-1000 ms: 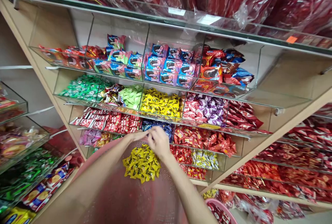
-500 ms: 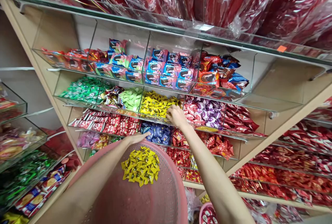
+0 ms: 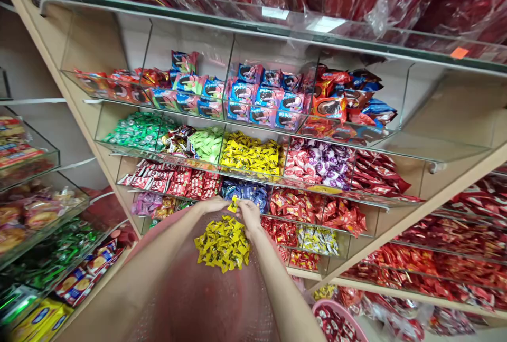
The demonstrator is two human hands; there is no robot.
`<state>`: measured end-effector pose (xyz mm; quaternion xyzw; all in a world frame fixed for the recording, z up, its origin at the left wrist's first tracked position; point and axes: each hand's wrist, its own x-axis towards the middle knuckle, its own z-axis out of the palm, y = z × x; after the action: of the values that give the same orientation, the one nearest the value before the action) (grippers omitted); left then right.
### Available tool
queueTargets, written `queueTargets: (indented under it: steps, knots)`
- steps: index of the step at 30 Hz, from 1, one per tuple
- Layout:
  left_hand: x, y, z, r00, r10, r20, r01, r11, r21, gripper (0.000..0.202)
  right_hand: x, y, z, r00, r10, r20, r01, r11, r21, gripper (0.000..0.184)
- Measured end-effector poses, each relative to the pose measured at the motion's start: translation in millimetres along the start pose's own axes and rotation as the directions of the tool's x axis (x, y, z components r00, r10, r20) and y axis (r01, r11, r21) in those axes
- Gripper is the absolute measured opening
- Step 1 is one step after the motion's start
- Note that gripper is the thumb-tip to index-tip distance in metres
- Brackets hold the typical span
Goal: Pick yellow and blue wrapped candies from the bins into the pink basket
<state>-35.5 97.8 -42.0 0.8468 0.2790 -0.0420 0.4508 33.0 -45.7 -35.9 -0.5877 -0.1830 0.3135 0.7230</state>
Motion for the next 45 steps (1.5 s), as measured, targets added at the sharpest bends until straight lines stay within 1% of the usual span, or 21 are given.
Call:
queueTargets:
  steps: [1, 2, 4, 7, 9, 12, 16, 20, 23, 26, 29, 33, 38, 43, 45]
  knots:
    - [-2, 0, -0.1, 0.998, 0.055, 0.031, -0.055, 0.998, -0.012, 0.046, 1, 12, -2, 0.996, 0.089, -0.027, -0.088, 0.995, 0.051, 0.023]
    - [-4, 1, -0.5, 0.992, 0.110, 0.055, -0.109, 0.994, -0.022, 0.041, 2, 21, -6, 0.987, 0.148, -0.057, -0.142, 0.985, 0.099, 0.023]
    - [-8, 3, -1.9, 0.980, 0.173, 0.095, -0.169, 0.985, -0.047, 0.033, 3, 29, -12, 0.976, 0.191, -0.107, -0.170, 0.968, 0.183, 0.021]
    - [-12, 6, -4.4, 0.979, 0.145, 0.143, -0.136, 0.988, -0.076, 0.028, 1, 30, -19, 0.974, 0.182, -0.135, -0.143, 0.955, 0.258, 0.021]
    - [-13, 5, -5.2, 0.975, 0.144, 0.168, -0.135, 0.989, -0.066, 0.028, -1, 31, -21, 0.979, 0.169, -0.115, -0.134, 0.956, 0.261, 0.021]
    - [-11, 1, -4.5, 0.965, 0.186, 0.183, -0.180, 0.983, -0.046, 0.029, -4, 36, -21, 0.983, 0.173, -0.061, -0.155, 0.961, 0.228, 0.023]
    - [-6, -5, -3.2, 0.961, 0.193, 0.199, -0.182, 0.981, -0.072, 0.027, -5, 45, -20, 0.984, 0.177, -0.013, -0.171, 0.965, 0.201, 0.024]
    - [-4, -8, -3.5, 0.958, 0.175, 0.228, -0.159, 0.984, -0.086, 0.030, -6, 48, -22, 0.981, 0.193, -0.003, -0.189, 0.963, 0.191, 0.024]
    - [-2, -8, -3.6, 0.955, 0.164, 0.248, -0.146, 0.985, -0.091, 0.031, -7, 47, -23, 0.980, 0.201, 0.002, -0.199, 0.969, 0.147, 0.025]
    - [-1, -9, -3.1, 0.946, 0.163, 0.279, -0.137, 0.985, -0.108, 0.031, -7, 46, -22, 0.984, 0.177, 0.000, -0.177, 0.980, 0.090, 0.028]
    - [1, -10, -2.4, 0.945, 0.154, 0.290, -0.129, 0.986, -0.105, 0.032, -6, 48, -21, 0.989, 0.148, -0.017, -0.146, 0.987, 0.068, 0.029]
    - [3, -13, -1.0, 0.949, 0.155, 0.276, -0.132, 0.986, -0.100, 0.034, -4, 52, -22, 0.990, 0.135, -0.028, -0.131, 0.987, 0.097, 0.027]
    - [6, -16, 0.2, 0.956, 0.162, 0.246, -0.145, 0.986, -0.087, 0.035, -3, 54, -23, 0.986, 0.162, -0.048, -0.151, 0.973, 0.174, 0.022]
    - [7, -16, 0.1, 0.949, 0.179, 0.261, -0.150, 0.980, -0.128, 0.036, -4, 54, -21, 0.980, 0.196, -0.039, -0.177, 0.941, 0.289, 0.021]
    - [7, -16, 0.2, 0.948, 0.169, 0.271, -0.137, 0.982, -0.132, 0.036, -4, 53, -22, 0.978, 0.205, -0.048, -0.184, 0.944, 0.274, 0.021]
